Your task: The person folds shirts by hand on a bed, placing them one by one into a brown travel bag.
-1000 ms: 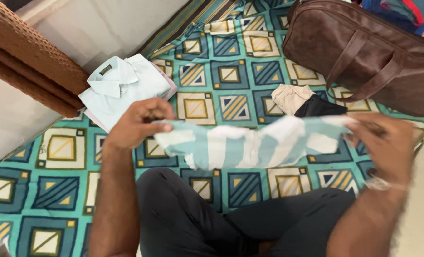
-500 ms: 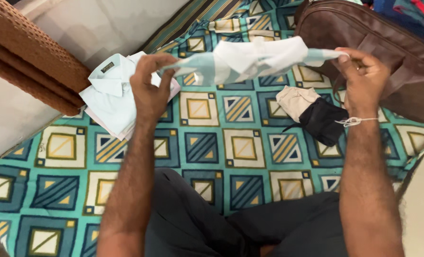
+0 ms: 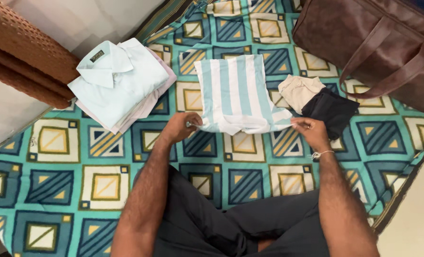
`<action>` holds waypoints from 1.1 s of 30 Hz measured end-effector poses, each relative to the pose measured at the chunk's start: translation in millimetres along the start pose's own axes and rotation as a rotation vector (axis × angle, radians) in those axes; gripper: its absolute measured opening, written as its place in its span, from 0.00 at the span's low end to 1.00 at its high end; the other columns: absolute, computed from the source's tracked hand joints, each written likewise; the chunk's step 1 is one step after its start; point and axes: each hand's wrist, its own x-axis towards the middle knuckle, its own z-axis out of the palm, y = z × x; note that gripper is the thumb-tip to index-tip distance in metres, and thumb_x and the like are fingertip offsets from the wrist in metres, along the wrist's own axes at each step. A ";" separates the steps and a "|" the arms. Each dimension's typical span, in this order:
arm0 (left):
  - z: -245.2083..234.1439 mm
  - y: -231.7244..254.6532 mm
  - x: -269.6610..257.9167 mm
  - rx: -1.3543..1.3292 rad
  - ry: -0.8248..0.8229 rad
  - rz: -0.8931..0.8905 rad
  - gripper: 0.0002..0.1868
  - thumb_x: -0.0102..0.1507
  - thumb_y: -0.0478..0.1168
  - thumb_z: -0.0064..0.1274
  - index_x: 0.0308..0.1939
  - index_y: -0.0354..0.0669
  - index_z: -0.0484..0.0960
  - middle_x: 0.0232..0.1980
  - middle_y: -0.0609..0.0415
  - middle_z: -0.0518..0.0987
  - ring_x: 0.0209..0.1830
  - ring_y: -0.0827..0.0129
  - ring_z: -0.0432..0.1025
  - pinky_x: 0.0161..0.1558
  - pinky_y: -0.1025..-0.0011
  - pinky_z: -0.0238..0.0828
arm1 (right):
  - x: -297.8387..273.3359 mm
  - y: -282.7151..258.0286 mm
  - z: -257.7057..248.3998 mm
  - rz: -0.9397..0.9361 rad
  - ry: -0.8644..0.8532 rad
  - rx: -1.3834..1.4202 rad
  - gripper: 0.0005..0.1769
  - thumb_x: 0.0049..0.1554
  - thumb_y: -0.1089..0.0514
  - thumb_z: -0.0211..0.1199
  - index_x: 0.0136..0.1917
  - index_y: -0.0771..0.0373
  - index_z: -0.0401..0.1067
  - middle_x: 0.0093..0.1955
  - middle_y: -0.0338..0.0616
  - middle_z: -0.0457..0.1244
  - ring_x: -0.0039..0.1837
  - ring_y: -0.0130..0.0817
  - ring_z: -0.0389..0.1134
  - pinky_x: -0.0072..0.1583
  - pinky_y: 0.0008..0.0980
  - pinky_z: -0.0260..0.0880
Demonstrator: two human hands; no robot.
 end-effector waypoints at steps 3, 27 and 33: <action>17.9 -24.1 4.6 0.069 -0.118 -0.089 0.15 0.51 0.26 0.60 0.40 0.43 0.85 0.39 0.53 0.86 0.40 0.61 0.82 0.43 0.65 0.77 | -2.2 -4.1 -5.2 -0.027 -0.024 -0.230 0.08 0.58 0.67 0.68 0.52 0.70 0.79 0.55 0.44 0.73 0.55 0.26 0.71 0.59 0.27 0.72; 97.2 8.8 4.8 0.554 -0.115 0.203 0.20 0.52 0.33 0.60 0.49 0.43 0.81 0.53 0.49 0.77 0.55 0.51 0.73 0.58 0.52 0.66 | -31.8 -85.4 99.6 -0.190 -0.253 -0.707 0.19 0.47 0.58 0.75 0.53 0.60 0.79 0.52 0.47 0.69 0.57 0.46 0.71 0.61 0.39 0.70; 91.8 36.1 2.4 0.491 -0.638 -0.073 0.25 0.52 0.32 0.62 0.53 0.51 0.80 0.56 0.52 0.76 0.55 0.55 0.74 0.56 0.59 0.71 | -31.1 -81.5 86.1 -0.320 -0.414 -0.778 0.22 0.39 0.69 0.72 0.49 0.61 0.80 0.48 0.50 0.69 0.54 0.49 0.69 0.57 0.42 0.70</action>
